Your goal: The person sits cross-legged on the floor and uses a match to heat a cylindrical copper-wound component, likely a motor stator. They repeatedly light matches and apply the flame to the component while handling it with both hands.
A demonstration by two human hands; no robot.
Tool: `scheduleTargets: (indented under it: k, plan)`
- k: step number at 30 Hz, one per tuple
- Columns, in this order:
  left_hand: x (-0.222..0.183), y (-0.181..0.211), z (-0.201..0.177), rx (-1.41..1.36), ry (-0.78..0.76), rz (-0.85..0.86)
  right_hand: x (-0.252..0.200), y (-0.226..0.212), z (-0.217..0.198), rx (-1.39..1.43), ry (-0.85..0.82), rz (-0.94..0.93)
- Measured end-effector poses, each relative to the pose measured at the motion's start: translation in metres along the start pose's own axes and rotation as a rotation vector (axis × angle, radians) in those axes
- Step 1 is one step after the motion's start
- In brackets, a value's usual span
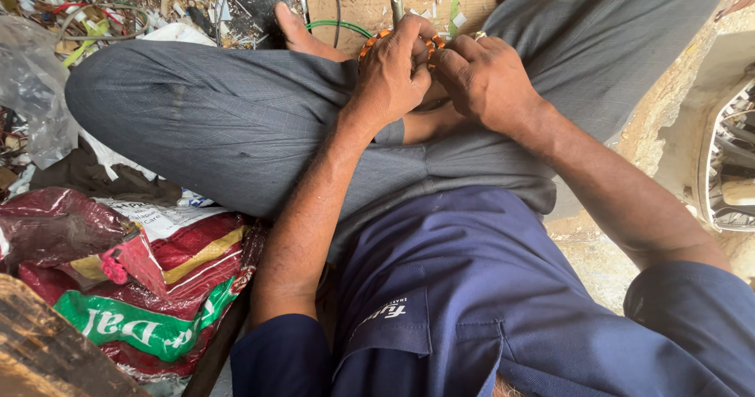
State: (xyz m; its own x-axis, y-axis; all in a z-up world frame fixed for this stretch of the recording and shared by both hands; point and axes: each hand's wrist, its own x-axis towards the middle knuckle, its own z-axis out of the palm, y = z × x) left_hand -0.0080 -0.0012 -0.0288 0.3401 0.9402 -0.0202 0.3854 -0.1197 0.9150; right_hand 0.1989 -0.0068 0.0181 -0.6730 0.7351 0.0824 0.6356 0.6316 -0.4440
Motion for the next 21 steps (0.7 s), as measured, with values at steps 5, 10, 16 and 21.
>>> scheduleTargets:
  k: [5, 10, 16, 21]
  plan:
    - [0.0, -0.001, 0.0, 0.014, 0.001, 0.002, 0.003, -0.001, 0.001, -0.069, -0.004, -0.05]
    - [0.0, -0.001, 0.001, 0.007, 0.016, -0.012, 0.004, -0.001, -0.001, -0.007, -0.012, -0.025]
    - [0.001, -0.002, 0.0, 0.01, 0.02, -0.029, 0.007, 0.001, 0.005, 0.147, -0.024, 0.109]
    - [0.001, -0.002, 0.0, -0.009, -0.005, -0.046, 0.012, 0.007, 0.012, 0.465, -0.089, 0.382]
